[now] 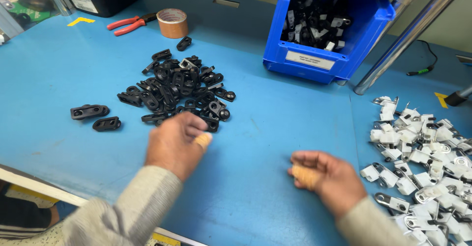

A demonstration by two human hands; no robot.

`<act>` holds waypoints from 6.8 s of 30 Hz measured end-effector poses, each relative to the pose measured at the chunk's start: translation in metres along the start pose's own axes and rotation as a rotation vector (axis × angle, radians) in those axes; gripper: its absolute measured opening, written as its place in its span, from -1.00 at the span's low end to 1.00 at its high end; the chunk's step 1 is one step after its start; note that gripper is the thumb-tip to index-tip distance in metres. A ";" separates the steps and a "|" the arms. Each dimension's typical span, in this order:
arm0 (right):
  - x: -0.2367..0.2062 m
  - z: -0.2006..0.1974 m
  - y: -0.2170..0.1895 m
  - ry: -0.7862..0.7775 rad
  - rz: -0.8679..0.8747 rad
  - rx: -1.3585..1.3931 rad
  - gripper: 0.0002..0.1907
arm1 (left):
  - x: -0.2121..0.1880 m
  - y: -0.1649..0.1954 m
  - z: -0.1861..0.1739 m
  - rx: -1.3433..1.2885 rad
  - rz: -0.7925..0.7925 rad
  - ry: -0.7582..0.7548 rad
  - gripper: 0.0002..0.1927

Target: The person picks black rubber grommets from a pile and presses them one at a time into metal bracket housings, then places the assembled clamps onto a growing pile of finished white brackets on the right side of the workbench, repeating the assembly cycle throughout the clip.

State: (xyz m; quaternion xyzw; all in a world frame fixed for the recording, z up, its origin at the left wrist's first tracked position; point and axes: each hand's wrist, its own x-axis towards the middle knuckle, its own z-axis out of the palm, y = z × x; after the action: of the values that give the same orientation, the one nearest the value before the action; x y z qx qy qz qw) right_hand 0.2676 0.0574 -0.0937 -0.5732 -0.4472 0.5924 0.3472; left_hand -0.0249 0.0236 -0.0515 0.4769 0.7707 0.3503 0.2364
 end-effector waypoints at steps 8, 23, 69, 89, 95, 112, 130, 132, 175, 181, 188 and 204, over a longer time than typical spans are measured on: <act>-0.013 -0.004 0.034 -0.015 -0.011 -0.089 -0.67 | 0.054 0.026 0.014 0.608 0.572 0.007 -0.50; -0.015 -0.100 -0.020 0.355 -0.175 -1.482 -0.52 | 0.017 0.066 0.062 -0.115 0.044 -0.292 -0.71; -0.025 -0.001 0.000 0.390 -0.576 -1.206 -0.45 | -0.030 0.087 0.047 0.338 -0.092 -0.500 -0.73; -0.015 -0.001 0.004 0.517 -0.521 -1.048 -0.60 | -0.027 0.080 0.051 0.271 -0.148 -0.480 -0.78; -0.005 -0.004 -0.007 0.421 -0.500 -0.992 -0.61 | -0.031 0.079 0.064 -0.103 -0.300 -0.497 -0.86; -0.026 0.026 0.007 0.355 -0.692 -0.798 -0.57 | -0.025 0.099 0.057 0.260 -0.176 -0.765 -0.74; -0.025 0.025 -0.010 0.151 -0.901 -0.954 -0.65 | -0.001 0.071 0.068 -0.032 -0.204 -0.848 -0.80; -0.024 0.028 -0.018 0.131 -0.773 -1.002 -0.69 | 0.001 0.075 0.068 0.091 -0.090 -0.828 -0.80; -0.010 0.027 -0.033 0.072 -0.509 -0.606 -0.68 | -0.039 0.060 0.074 -0.244 -0.020 -0.458 -0.63; -0.011 0.048 -0.029 0.249 0.004 -0.216 -0.78 | -0.046 0.056 0.077 -0.197 0.037 -0.416 -0.54; -0.007 0.041 -0.021 0.106 0.075 -0.053 -0.75 | -0.044 0.057 0.074 -0.450 -0.278 -0.475 -0.53; 0.025 0.026 -0.004 0.040 0.268 -0.038 -0.84 | -0.048 0.054 0.081 -0.299 -0.223 -0.440 -0.63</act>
State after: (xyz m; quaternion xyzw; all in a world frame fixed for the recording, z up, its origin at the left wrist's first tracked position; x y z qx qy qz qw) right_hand 0.2387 0.0784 -0.1007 -0.6460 -0.3709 0.6132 0.2628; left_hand 0.0835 0.0220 -0.0611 0.4137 0.6883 0.3201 0.5026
